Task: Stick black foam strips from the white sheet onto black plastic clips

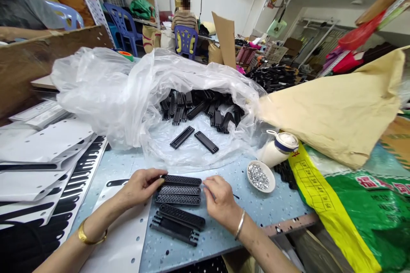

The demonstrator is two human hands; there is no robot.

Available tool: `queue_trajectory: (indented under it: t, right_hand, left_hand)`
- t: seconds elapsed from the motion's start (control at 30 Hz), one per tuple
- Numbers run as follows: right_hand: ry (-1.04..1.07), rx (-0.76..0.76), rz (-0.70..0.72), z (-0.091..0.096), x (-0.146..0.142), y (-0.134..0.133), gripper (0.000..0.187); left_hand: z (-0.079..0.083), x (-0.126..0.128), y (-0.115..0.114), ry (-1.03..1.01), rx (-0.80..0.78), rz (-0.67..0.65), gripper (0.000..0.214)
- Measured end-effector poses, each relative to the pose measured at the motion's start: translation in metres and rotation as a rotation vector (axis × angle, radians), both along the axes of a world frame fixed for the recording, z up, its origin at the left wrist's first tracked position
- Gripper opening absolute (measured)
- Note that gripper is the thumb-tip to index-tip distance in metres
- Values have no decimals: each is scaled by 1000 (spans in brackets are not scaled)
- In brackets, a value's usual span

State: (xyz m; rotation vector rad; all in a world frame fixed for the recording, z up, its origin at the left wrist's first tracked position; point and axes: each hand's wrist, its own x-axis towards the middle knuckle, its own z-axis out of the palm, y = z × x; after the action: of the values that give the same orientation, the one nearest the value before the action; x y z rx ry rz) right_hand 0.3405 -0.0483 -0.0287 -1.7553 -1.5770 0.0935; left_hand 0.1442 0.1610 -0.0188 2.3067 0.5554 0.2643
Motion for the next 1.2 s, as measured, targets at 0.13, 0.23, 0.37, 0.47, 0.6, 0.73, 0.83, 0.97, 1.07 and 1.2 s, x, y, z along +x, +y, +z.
queue_trajectory:
  t: [0.13,0.23,0.37,0.47,0.6,0.73,0.83,0.97,1.07,1.2]
  right_hand:
    - [-92,-126,98,21,-38,-45,18]
    - [-178,-159,134,16,-60,-68,17]
    - [-87,-76,-59,-12,-57,-65,15]
    - [-9,-46,-121,-29,-45,-46,14]
    - [-3,-14,-145,-25,-42,-31,17]
    - [-112,-115,-52,-8,-56,-47,15]
    - [-179,-286,52,-4,-67,-59,8]
    - [-5,-392,56,-3,-65,-56,18]
    - [182,-425,109,-1,-57,-43,16]
    - [301,-347,-43,-9,-54,-31,13]
  left_hand:
    - [-2,0,-2,11,26,10,33]
    - [-4,-1,-2,8,51,34,38]
    - [-1,-6,-3,-7,76,39,39]
    - [2,-9,-4,-19,68,21,37]
    - [3,-11,-5,-18,38,2,35]
    - [5,-11,-4,-23,8,18,36]
    - [8,-9,-4,-31,5,45,38]
    - [16,-10,-6,-32,23,56,35]
    - [27,-17,-10,16,23,7,24]
    - [37,-29,-26,216,11,-114,26]
